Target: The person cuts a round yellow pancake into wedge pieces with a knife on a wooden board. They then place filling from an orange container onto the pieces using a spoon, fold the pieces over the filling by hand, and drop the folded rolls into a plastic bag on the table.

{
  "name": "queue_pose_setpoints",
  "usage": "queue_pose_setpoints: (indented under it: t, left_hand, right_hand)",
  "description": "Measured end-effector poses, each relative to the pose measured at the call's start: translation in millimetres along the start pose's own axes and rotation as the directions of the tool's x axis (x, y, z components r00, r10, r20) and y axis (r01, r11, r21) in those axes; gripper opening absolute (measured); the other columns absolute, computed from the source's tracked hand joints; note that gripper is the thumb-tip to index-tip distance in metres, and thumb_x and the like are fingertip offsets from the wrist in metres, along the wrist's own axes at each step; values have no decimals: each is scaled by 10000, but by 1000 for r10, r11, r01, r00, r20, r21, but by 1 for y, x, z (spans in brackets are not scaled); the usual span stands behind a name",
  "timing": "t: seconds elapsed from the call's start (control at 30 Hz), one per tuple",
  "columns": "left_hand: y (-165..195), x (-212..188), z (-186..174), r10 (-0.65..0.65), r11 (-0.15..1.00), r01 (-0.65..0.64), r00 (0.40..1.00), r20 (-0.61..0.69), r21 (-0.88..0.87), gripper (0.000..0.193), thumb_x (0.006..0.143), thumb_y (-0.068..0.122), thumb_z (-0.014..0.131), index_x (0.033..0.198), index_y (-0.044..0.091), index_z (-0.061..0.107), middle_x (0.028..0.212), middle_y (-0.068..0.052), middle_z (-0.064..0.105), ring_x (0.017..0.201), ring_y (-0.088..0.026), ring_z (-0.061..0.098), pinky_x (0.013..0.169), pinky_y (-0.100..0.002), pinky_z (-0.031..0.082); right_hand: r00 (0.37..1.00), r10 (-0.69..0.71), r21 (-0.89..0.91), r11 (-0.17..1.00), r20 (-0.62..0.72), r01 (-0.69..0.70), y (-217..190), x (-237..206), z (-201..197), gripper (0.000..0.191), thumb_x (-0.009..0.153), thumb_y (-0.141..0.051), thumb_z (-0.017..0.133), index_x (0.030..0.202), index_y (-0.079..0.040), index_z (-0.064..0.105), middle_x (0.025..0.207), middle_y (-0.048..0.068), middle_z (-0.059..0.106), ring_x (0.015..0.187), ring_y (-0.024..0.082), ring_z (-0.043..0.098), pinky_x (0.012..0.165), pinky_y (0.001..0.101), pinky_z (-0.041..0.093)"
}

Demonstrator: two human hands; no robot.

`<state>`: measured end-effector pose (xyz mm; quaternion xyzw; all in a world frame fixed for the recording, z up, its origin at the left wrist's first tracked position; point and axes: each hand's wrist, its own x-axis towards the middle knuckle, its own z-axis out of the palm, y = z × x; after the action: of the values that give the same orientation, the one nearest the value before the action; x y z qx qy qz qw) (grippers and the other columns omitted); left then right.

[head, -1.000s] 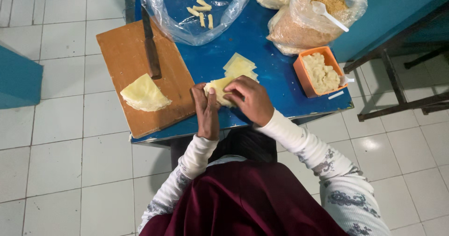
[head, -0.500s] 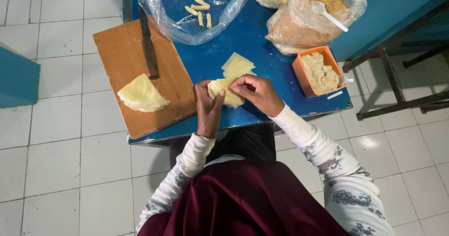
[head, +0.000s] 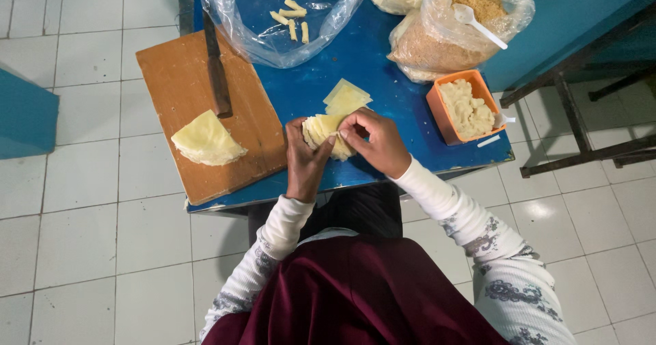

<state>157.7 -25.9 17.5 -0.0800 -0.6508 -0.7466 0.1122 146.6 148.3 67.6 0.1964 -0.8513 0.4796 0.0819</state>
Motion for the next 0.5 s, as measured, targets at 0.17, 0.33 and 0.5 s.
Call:
queue_pose_setpoints:
  t: [0.17,0.33,0.5]
  left_hand:
    - [1,0,0,23,998,-20,999,-35,66,466,881,24,744,1248,-9,460,1117,-133,626,989,-169,664,852,-308,572]
    - [4,1,1,123,977,-111,991,-55,182,483,869,25,770,1232,-15,454,1104,-160,637,970,-206,689,823,-327,579]
    - [11,-3,-1,100,973,-88,994,-47,213,473,868,64,810,1190,-6,470,1065,-159,652,887,-205,710,732,-318,590]
  right_hand:
    - [990,87,215,970,111,-110,2,2,-4,121,1002,-115,697,1065,-13,677,944,34,688,811,68,643,710,242,531]
    - [997,-79,79,994,18,78,-5,-4,7,237,905,-129,786,1043,1,642,965,73,649,813,92,649,714,251,547]
    - [991,130,135,982,30,-133,25,-9,10,115,1003,-132,699,1039,-24,694,915,30,692,785,89,628,699,263,516]
